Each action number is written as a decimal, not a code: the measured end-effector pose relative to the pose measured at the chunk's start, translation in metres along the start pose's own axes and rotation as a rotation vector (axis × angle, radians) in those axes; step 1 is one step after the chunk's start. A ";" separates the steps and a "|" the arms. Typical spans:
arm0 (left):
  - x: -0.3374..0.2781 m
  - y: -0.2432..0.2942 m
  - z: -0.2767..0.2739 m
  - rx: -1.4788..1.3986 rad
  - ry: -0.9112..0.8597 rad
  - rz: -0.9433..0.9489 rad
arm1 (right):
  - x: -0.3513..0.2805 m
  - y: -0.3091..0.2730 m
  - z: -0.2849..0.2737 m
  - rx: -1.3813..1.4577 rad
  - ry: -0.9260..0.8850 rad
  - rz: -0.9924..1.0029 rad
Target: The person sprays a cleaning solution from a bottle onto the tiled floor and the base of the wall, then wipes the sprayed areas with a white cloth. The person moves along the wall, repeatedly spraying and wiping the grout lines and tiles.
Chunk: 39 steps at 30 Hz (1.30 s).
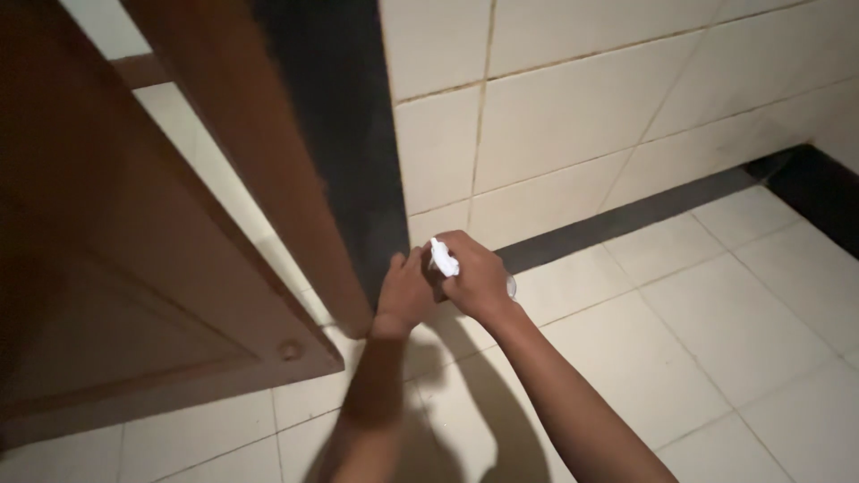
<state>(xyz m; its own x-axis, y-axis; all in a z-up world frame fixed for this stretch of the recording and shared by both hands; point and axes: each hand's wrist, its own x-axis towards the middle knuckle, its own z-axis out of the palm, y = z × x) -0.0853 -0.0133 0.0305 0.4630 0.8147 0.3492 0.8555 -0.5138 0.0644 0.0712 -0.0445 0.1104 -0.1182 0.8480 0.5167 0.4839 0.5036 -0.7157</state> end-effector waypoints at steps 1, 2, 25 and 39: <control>-0.004 -0.007 0.001 0.004 -0.005 -0.010 | 0.000 -0.002 0.003 0.008 -0.008 0.000; -0.009 -0.015 0.003 0.063 0.057 -0.029 | 0.000 -0.004 0.006 -0.016 0.000 -0.009; -0.046 -0.022 -0.054 0.196 0.029 -0.146 | -0.012 0.026 0.035 -0.028 -0.014 0.005; 0.030 0.072 0.018 0.115 0.121 0.229 | -0.044 0.083 -0.065 -0.331 0.253 0.234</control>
<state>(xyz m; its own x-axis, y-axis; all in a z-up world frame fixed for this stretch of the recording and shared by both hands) -0.0052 -0.0209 0.0289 0.6219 0.6394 0.4521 0.7559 -0.6410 -0.1333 0.1726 -0.0504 0.0588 0.2217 0.8447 0.4871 0.7274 0.1894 -0.6596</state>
